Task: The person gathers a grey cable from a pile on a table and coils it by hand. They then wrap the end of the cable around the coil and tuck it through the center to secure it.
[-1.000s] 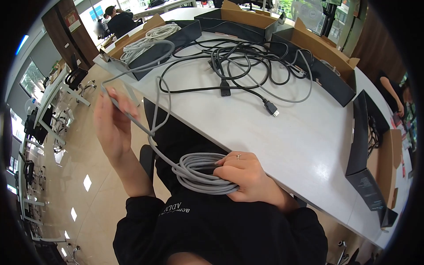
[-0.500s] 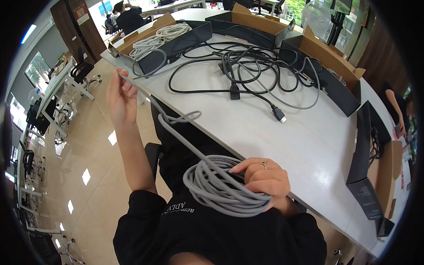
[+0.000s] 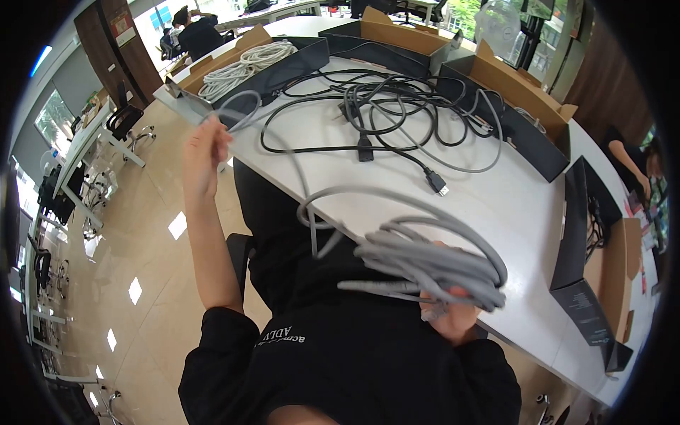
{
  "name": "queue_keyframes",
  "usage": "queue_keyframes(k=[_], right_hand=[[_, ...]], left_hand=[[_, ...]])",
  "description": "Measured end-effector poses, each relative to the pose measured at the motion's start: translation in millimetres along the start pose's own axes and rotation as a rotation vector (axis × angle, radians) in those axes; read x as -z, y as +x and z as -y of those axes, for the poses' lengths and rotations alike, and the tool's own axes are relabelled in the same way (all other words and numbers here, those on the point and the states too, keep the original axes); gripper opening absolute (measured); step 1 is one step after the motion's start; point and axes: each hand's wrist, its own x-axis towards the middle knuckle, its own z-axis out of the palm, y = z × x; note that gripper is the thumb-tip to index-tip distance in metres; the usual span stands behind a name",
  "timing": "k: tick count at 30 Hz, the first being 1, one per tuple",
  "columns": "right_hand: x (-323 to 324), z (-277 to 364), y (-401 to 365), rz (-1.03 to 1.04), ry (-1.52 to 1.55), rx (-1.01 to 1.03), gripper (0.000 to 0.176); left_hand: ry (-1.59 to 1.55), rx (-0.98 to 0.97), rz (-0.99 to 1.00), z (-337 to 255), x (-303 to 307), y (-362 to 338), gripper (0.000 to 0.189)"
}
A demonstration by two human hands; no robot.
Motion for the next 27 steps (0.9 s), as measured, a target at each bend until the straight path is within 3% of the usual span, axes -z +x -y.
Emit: queue_keyframes(k=[1,4,6,8,10,11,14,15,18,21,24,27], right_hand=[[0.4,-5.9,0.1,0.025,-0.047,0.072,0.019],[-15.7,-10.5,6.6,0.05,-0.133,0.164,0.011],[-14.3,-11.7,9.4,0.079,-0.15,0.156,0.011],[-10.4,-12.7,13.4,0.127,-0.127,0.155,0.012],[-9.7,-14.7,15.3,0.113,-0.108,0.174,0.017],[-9.2,-16.9,15.7,0.083,-0.112,0.201,0.02],[-4.3,-18.2,18.1,0.108,-0.068,0.231,0.023],[-0.8,-20.2,18.2,0.108,-0.06,0.24,0.024],[3.2,-23.2,18.0,0.101,-0.036,0.267,0.022],[-9.1,-18.9,22.7,0.076,-0.03,0.297,0.019],[-14.2,-18.4,25.2,0.047,-0.071,0.318,0.021],[-14.6,-19.0,27.3,0.071,-0.119,0.318,0.022]], left_hand=[[0.217,0.005,0.065,-3.9,-7.2,-5.4,0.022],[0.316,0.135,0.331,-29.7,-33.8,-32.0,0.026],[0.091,0.04,0.561,-28.5,-46.7,-47.9,0.021],[0.06,-0.121,0.762,-31.6,-65.5,-60.3,0.027],[0.051,-0.192,0.901,-27.1,-84.4,-66.5,0.036],[0.076,-0.135,0.953,-23.4,-90.4,-68.0,0.038],[0.145,-0.193,0.999,-13.6,-98.1,-65.4,0.035],[0.038,-0.174,0.901,-6.0,-102.2,-70.0,0.033],[-0.114,0.101,0.893,3.3,-109.0,-75.6,0.028],[-0.228,0.308,1.085,4.3,-107.7,-74.8,0.024],[-0.398,0.389,1.163,-2.2,-100.4,-73.5,0.022],[-0.508,0.335,1.161,-2.5,-96.5,-72.3,0.018]])
